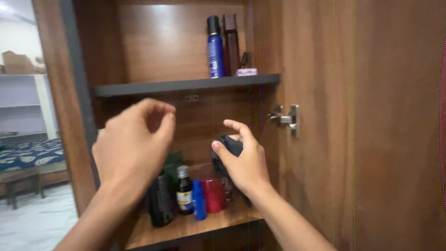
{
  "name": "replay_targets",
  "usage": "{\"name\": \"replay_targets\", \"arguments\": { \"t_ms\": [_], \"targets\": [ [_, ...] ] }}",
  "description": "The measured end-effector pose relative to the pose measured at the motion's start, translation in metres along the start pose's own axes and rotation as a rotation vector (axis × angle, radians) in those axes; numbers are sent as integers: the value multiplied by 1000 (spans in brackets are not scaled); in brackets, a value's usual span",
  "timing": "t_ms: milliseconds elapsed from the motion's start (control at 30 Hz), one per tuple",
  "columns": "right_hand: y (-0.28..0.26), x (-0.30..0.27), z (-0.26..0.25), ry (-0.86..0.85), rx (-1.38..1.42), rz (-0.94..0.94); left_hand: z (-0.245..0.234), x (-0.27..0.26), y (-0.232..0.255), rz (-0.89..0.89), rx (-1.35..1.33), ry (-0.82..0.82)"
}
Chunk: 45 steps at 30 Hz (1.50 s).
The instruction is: The person removes several bottles and containers from a wooden cabinet shelf, wipes the shelf with a dark cloth, and then places the items back onto the shelf in a different arrangement.
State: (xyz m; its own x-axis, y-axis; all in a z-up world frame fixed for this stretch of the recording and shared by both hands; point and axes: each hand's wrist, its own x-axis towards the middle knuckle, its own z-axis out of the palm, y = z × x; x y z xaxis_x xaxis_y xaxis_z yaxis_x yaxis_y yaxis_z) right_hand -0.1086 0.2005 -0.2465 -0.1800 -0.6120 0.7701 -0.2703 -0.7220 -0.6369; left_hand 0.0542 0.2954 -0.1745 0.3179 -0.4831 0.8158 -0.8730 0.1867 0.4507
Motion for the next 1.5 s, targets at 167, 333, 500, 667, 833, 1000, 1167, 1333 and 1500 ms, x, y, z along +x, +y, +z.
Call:
{"name": "replay_targets", "arguments": {
  "t_ms": [167,333,500,667,833,1000,1167,1333,1500],
  "targets": [
    [-8,17,-14,121,193,80,31,29,33,190,-16,93],
    [-23,23,-26,145,268,161,66,95,49,364,110,166],
    [-31,32,-38,132,386,313,94,146,69,206,130,-83],
    [-23,38,-44,144,426,290,128,164,95,291,-17,-129],
    [-8,41,-49,158,377,330,166,159,118,464,-74,-203],
    [0,45,-52,146,425,310,200,173,138,509,127,-365],
    [0,43,-53,154,374,356,215,194,137,582,188,-458],
    [-1,45,-53,152,400,321,208,202,147,463,238,-416],
    [5,44,-52,150,415,320,193,182,146,279,163,-391]
  ]
}}
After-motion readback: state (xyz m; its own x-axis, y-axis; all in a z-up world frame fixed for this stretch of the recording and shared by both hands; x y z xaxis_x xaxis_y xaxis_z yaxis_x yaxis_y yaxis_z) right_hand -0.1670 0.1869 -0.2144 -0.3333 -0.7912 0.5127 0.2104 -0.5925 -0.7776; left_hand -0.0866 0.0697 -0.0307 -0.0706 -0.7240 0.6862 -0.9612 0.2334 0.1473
